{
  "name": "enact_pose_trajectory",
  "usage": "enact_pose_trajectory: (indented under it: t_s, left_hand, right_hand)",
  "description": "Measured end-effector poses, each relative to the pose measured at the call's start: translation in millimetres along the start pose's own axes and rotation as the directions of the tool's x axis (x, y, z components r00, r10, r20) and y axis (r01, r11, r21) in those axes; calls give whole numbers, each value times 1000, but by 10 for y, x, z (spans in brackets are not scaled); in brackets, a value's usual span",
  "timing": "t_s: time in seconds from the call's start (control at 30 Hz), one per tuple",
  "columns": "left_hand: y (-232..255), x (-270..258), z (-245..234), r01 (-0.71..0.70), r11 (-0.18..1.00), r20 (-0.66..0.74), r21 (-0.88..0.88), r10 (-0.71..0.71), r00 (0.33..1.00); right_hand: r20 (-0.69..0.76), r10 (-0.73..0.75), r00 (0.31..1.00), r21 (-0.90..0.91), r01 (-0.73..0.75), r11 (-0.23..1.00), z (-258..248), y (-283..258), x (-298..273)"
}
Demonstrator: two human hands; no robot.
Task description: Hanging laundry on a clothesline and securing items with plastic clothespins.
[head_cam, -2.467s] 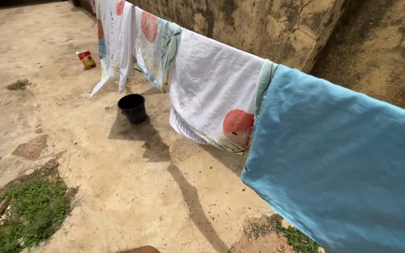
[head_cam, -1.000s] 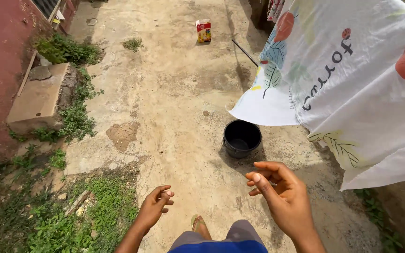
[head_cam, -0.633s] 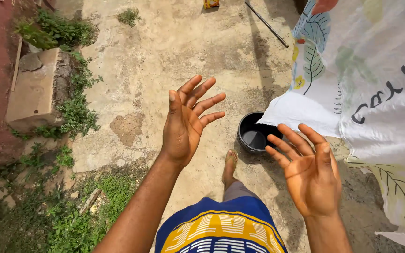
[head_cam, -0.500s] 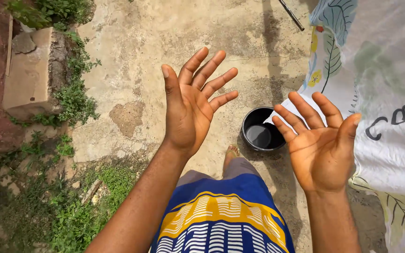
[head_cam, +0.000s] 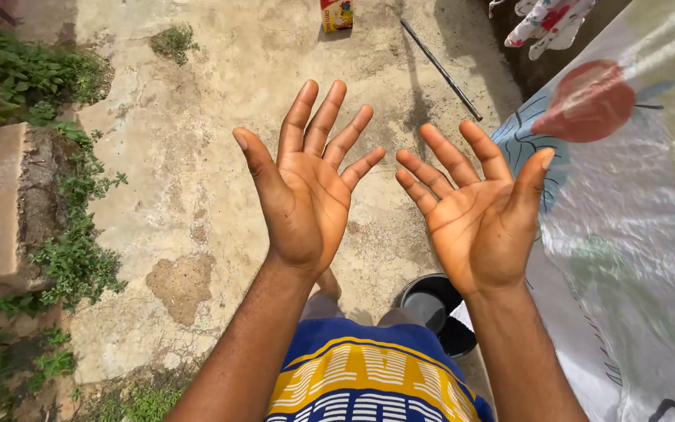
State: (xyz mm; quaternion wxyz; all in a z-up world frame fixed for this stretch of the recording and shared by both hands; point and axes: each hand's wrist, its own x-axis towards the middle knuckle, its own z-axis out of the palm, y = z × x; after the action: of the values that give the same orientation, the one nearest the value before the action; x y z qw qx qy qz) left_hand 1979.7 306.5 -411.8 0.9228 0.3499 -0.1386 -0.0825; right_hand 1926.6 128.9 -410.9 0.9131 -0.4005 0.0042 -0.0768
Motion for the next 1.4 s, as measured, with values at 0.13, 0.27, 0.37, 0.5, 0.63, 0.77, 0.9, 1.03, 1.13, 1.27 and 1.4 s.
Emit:
enact_pose_trajectory:
  t_s: [0.13, 0.27, 0.37, 0.5, 0.63, 0.77, 0.9, 1.03, 1.13, 1.27, 1.4]
  left_hand:
    - [123, 868, -485, 13, 1000, 9, 14, -13, 1000]
    - [280, 1624, -730, 65, 997, 25, 37, -66, 998]
    - [376, 2246, -852, 53, 996, 46, 66, -56, 997]
    - [182, 3046, -1204, 53, 996, 41, 75, -57, 998]
    - [-27, 3736, -1522, 63, 990, 9, 126, -65, 998]
    - [-165, 4665, -1780, 77, 982, -85, 175, -63, 994]
    - [-117, 5421, -1921, 71, 983, -104, 172, -53, 993]
    - [-148, 6219, -2234, 110, 985, -161, 132, -89, 983]
    - [-183, 6848, -2548, 93, 989, -115, 113, -80, 990]
    - [-226, 7852, -3027, 73, 990, -17, 124, -71, 997]
    - [-388, 8727, -3593, 157, 973, -39, 170, -153, 987]
  right_hand:
    - [-23, -13, 1000, -22, 12, 1000, 100, 294, 850]
    - [-101, -22, 995, -26, 19, 999, 228, 428, 1524]
    - [-110, -39, 993, -20, 37, 999, 269, 453, 2127]
    - [-74, -52, 996, 13, 53, 998, 46, 613, 3000]
    - [-53, -42, 998, 30, 44, 999, -178, 768, 3895]
    - [-19, -14, 1000, 66, 15, 998, -313, 811, 5007]
    - [18, 1, 1000, 55, -2, 998, -283, 790, 5886]
    - [-20, 21, 1000, 45, -20, 999, -249, 872, 6720]
    - [-2, 7, 1000, 40, -7, 999, -243, 1056, 7354]
    - [65, -82, 995, -100, 88, 991, -220, 1369, 8300]
    - [-18, -68, 998, -129, 65, 990, -232, 1650, 9064]
